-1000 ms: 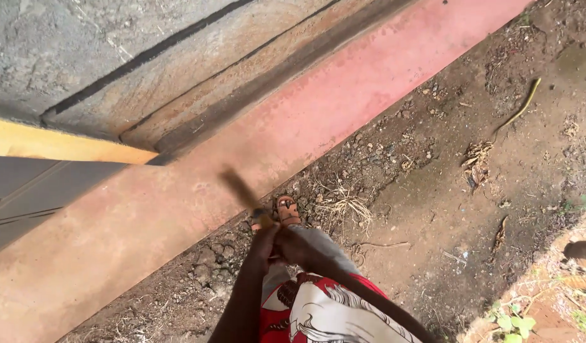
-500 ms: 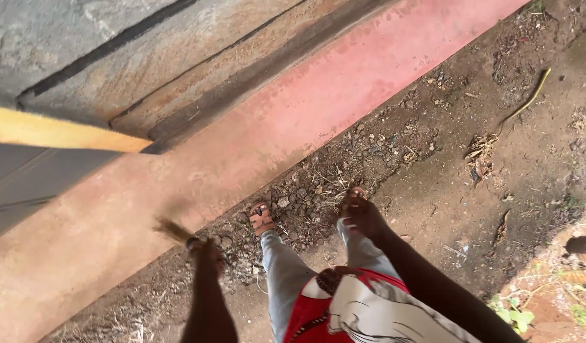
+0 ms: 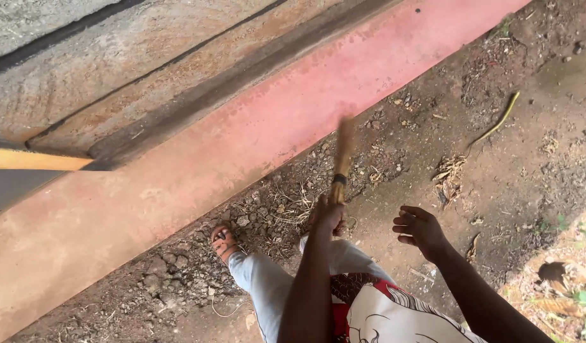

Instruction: Sweep the dirt and debris from an outdoor ledge or walkway using a hand broom.

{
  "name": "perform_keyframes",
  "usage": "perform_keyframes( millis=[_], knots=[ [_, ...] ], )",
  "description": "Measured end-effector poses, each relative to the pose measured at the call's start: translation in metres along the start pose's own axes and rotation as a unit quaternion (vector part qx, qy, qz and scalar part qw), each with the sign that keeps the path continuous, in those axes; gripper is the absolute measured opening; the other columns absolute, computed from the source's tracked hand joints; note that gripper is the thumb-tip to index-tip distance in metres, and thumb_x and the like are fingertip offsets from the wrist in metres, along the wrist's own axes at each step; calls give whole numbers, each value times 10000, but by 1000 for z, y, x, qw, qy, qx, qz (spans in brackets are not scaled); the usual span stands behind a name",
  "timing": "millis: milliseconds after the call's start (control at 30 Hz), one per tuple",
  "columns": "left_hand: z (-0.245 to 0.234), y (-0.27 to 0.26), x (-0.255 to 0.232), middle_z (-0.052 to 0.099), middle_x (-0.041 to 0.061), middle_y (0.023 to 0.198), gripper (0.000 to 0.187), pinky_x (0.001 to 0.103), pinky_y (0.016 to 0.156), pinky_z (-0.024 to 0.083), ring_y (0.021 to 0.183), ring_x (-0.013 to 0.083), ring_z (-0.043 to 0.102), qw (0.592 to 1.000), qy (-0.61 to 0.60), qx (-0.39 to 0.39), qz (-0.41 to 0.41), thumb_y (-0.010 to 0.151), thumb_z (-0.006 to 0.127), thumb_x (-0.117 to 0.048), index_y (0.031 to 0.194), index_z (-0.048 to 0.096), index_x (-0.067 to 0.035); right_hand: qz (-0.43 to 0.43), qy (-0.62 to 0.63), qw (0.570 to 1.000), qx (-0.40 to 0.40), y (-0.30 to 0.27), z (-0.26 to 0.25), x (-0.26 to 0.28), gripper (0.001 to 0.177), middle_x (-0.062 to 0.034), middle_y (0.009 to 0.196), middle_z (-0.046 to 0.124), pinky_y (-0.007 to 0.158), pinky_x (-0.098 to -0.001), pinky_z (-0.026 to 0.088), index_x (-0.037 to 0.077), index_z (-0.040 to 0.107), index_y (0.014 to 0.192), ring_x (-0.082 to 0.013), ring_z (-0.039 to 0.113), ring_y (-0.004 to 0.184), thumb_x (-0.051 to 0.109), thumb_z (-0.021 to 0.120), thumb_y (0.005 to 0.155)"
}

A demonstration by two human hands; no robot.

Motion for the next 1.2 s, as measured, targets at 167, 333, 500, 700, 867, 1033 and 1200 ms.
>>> perform_keyframes(
  millis=[167,333,500,700,867,1033,1200],
  knots=[
    [-92,-9,35,556,80,733,512,278,332,344,451,129,453,968,-217,-129,-10,978,616,-196,1436,397,-132,-22,6,1000,8,28,-10,39,472,-122,1110,707,796,-427,568,73,537,1428,-256,699,963,266,585,1000],
    [-250,2,100,533,3,679,378,213,347,370,460,89,455,882,-392,-261,-10,893,641,-14,1206,495,-167,-33,61,996,55,50,24,62,443,-120,1087,713,777,-426,581,91,546,1386,-266,711,940,266,579,980],
    [-278,5,53,543,91,799,319,253,375,323,488,114,410,903,-235,-321,-159,980,605,-146,1254,465,-63,15,79,980,180,111,63,23,433,-106,1004,697,655,-383,559,80,558,1346,-245,699,842,308,590,979],
    [-246,62,-27,610,262,1200,757,248,353,348,504,128,455,958,-74,-276,-32,917,504,86,1601,213,-56,-23,-50,972,229,133,67,59,459,-65,1008,694,593,-318,512,130,546,1402,-180,687,806,195,600,951],
    [-68,139,-96,610,237,1324,743,259,473,526,666,130,628,978,186,-8,91,931,597,-24,1595,281,-134,-50,-119,977,171,108,67,111,451,-65,1003,706,616,-311,552,101,547,1406,-168,690,799,129,595,958],
    [15,60,-149,604,285,1301,957,295,513,533,670,197,640,987,119,92,52,914,660,-97,1654,70,-239,-80,-205,963,155,132,71,129,402,-55,960,715,615,-307,566,106,566,1382,-150,683,786,132,556,981],
    [-53,135,12,693,290,1167,476,541,768,578,904,421,706,954,114,-250,116,1004,507,-315,1392,400,-61,-35,-170,966,190,149,75,132,418,-62,940,695,591,-314,532,82,599,1355,-163,651,753,136,600,941]
  ],
)
Point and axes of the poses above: each hand's wrist, its own y-axis towards the middle knuckle, its own z-axis out of the palm, x = y × z, the point moved 4 cm from there along y, towards the middle knuckle
